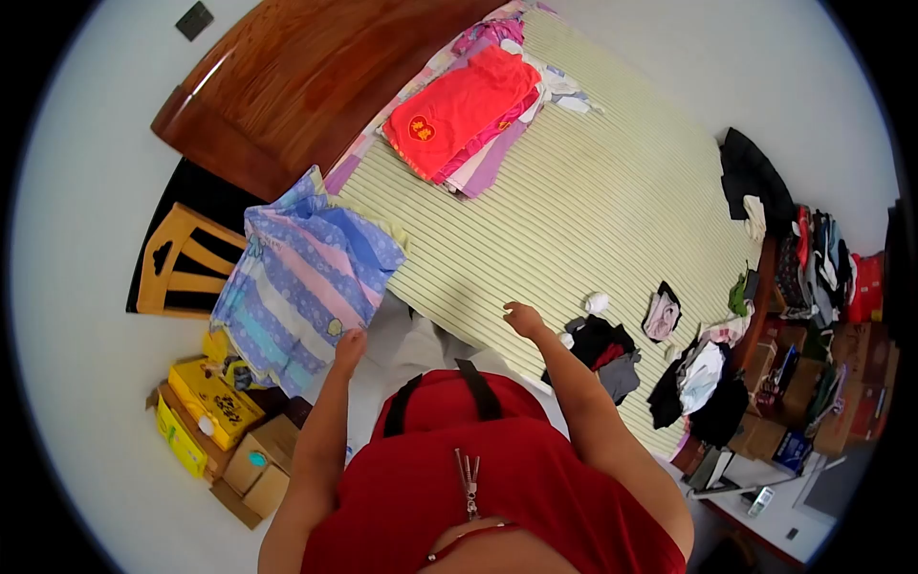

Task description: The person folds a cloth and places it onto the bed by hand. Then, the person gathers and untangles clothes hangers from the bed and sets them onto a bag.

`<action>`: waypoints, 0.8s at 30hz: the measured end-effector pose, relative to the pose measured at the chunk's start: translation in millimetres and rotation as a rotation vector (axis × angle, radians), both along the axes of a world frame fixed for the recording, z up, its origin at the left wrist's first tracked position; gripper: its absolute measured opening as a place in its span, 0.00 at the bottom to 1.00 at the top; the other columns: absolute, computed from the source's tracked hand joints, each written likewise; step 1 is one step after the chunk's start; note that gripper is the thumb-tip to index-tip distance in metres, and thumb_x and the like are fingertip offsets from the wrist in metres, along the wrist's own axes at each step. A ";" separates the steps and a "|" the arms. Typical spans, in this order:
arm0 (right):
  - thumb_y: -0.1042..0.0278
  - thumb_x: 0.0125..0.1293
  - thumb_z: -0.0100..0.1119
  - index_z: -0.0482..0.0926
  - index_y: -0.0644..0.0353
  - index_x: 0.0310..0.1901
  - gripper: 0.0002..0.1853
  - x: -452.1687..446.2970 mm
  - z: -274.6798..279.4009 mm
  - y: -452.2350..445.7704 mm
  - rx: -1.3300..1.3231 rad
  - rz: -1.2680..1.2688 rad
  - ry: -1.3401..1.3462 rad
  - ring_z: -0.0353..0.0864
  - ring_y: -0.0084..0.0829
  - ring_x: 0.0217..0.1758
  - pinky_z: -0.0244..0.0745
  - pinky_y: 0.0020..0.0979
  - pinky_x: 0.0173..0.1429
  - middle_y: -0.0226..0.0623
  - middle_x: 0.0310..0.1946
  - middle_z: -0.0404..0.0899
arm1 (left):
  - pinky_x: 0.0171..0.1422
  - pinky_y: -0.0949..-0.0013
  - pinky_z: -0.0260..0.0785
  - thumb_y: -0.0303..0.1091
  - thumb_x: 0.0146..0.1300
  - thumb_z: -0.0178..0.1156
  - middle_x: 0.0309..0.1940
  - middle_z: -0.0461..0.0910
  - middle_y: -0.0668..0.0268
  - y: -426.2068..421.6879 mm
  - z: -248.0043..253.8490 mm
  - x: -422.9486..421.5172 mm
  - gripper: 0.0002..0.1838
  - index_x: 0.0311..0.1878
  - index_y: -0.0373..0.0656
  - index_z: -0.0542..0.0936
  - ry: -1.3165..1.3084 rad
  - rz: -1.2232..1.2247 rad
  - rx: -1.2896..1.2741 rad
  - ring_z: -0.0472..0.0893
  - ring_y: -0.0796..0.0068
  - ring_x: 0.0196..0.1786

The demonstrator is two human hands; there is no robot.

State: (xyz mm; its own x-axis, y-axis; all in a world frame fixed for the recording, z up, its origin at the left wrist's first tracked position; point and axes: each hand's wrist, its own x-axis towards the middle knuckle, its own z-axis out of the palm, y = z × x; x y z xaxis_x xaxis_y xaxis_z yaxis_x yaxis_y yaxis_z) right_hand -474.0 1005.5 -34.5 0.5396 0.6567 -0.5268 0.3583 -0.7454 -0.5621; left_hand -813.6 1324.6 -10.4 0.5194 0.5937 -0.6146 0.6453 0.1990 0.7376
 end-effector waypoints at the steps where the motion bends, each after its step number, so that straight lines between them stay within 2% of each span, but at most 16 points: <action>1: 0.57 0.60 0.58 0.78 0.54 0.52 0.19 -2.4 -13.9 4.3 -0.015 0.000 -0.009 0.82 0.44 0.43 0.76 0.40 0.48 0.44 0.37 0.84 | 0.35 0.74 0.69 0.39 0.64 0.55 0.29 0.78 0.68 15.7 -3.8 13.7 0.13 0.44 0.38 0.78 0.027 0.009 -0.008 0.76 0.79 0.30; 2: 0.57 0.59 0.60 0.78 0.56 0.51 0.20 -4.8 -38.7 5.3 0.012 -0.015 -0.019 0.83 0.41 0.39 0.77 0.38 0.45 0.45 0.36 0.84 | 0.36 0.74 0.69 0.39 0.64 0.55 0.29 0.78 0.68 29.0 -7.8 25.8 0.13 0.44 0.38 0.78 0.053 0.019 -0.018 0.76 0.79 0.29; 3: 0.57 0.59 0.60 0.79 0.57 0.51 0.20 -6.3 -52.4 9.8 -0.012 -0.080 0.094 0.83 0.39 0.37 0.77 0.37 0.44 0.45 0.35 0.84 | 0.36 0.74 0.69 0.38 0.64 0.55 0.30 0.78 0.68 42.1 -13.7 37.3 0.13 0.43 0.38 0.79 0.058 0.023 -0.034 0.76 0.79 0.30; 5: 0.57 0.59 0.61 0.79 0.57 0.50 0.20 -3.6 -70.5 26.0 -0.052 -0.206 0.314 0.84 0.36 0.34 0.77 0.36 0.42 0.45 0.34 0.84 | 0.36 0.74 0.70 0.38 0.65 0.55 0.30 0.78 0.68 68.9 -26.2 59.3 0.13 0.43 0.37 0.79 0.065 0.039 -0.059 0.76 0.79 0.30; 6: 0.56 0.60 0.61 0.80 0.58 0.49 0.19 -1.9 -70.3 40.2 -0.053 -0.251 0.313 0.83 0.32 0.30 0.77 0.36 0.39 0.45 0.33 0.84 | 0.36 0.74 0.70 0.38 0.64 0.55 0.30 0.78 0.68 80.9 -32.4 69.1 0.13 0.43 0.37 0.79 0.029 0.027 -0.084 0.76 0.79 0.30; 9: 0.56 0.60 0.60 0.80 0.58 0.49 0.19 14.1 -78.2 88.6 -0.059 -0.168 0.129 0.84 0.36 0.35 0.77 0.36 0.42 0.46 0.36 0.84 | 0.37 0.74 0.70 0.38 0.65 0.56 0.32 0.78 0.68 109.6 -53.3 92.5 0.13 0.44 0.38 0.78 -0.015 -0.014 -0.151 0.76 0.78 0.32; 10: 0.56 0.60 0.59 0.80 0.57 0.49 0.19 18.7 -77.5 107.0 0.030 -0.102 -0.021 0.83 0.40 0.41 0.76 0.38 0.46 0.47 0.38 0.83 | 0.39 0.73 0.70 0.38 0.65 0.56 0.32 0.78 0.67 117.7 -61.4 100.6 0.14 0.45 0.38 0.78 0.007 -0.035 -0.171 0.77 0.78 0.33; 11: 0.56 0.61 0.58 0.79 0.56 0.51 0.19 25.3 -76.6 125.6 0.029 -0.115 -0.005 0.81 0.44 0.46 0.75 0.39 0.50 0.48 0.41 0.82 | 0.40 0.72 0.71 0.39 0.65 0.56 0.33 0.78 0.67 124.9 -69.4 108.9 0.14 0.46 0.38 0.77 0.025 -0.056 -0.191 0.77 0.78 0.35; 13: 0.57 0.61 0.57 0.78 0.55 0.51 0.19 37.0 -52.0 166.3 0.030 -0.202 0.089 0.81 0.45 0.45 0.76 0.40 0.49 0.48 0.40 0.82 | 0.40 0.73 0.71 0.40 0.66 0.55 0.34 0.78 0.66 134.9 -80.9 124.2 0.14 0.46 0.39 0.77 0.016 -0.057 -0.201 0.77 0.77 0.35; 17: 0.58 0.61 0.56 0.78 0.56 0.50 0.17 46.8 -29.9 217.8 0.035 -0.163 0.091 0.81 0.47 0.44 0.76 0.41 0.48 0.48 0.38 0.83 | 0.41 0.74 0.70 0.42 0.68 0.55 0.35 0.78 0.66 150.5 -108.3 143.1 0.15 0.46 0.40 0.77 0.072 -0.071 -0.216 0.77 0.76 0.35; 20: 0.60 0.61 0.57 0.78 0.56 0.50 0.17 48.5 -34.8 234.2 0.000 -0.083 0.033 0.80 0.47 0.43 0.75 0.41 0.48 0.45 0.38 0.83 | 0.40 0.74 0.70 0.43 0.68 0.55 0.35 0.78 0.66 156.0 -108.6 150.6 0.15 0.47 0.41 0.77 -0.004 -0.004 -0.255 0.77 0.76 0.35; 23: 0.59 0.61 0.57 0.78 0.54 0.50 0.17 50.7 -67.8 226.6 -0.052 -0.004 0.002 0.80 0.46 0.45 0.75 0.41 0.50 0.45 0.40 0.82 | 0.38 0.72 0.72 0.42 0.67 0.54 0.33 0.80 0.65 157.6 -105.5 152.4 0.15 0.45 0.38 0.78 -0.018 0.113 -0.271 0.79 0.76 0.32; 24: 0.58 0.60 0.58 0.78 0.53 0.51 0.18 52.4 -71.9 227.0 -0.142 0.010 0.011 0.80 0.43 0.48 0.75 0.40 0.52 0.45 0.45 0.81 | 0.39 0.72 0.71 0.43 0.67 0.54 0.34 0.80 0.65 161.0 -114.7 149.4 0.16 0.46 0.40 0.77 -0.027 0.122 -0.291 0.79 0.76 0.33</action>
State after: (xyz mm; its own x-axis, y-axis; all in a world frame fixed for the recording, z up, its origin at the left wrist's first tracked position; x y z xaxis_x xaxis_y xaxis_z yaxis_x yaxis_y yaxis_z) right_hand -421.6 1232.4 -106.4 0.5275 0.5806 -0.6202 0.3606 -0.8140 -0.4553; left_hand -664.2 1485.6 -125.0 0.4735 0.4538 -0.7549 0.5849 0.4788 0.6547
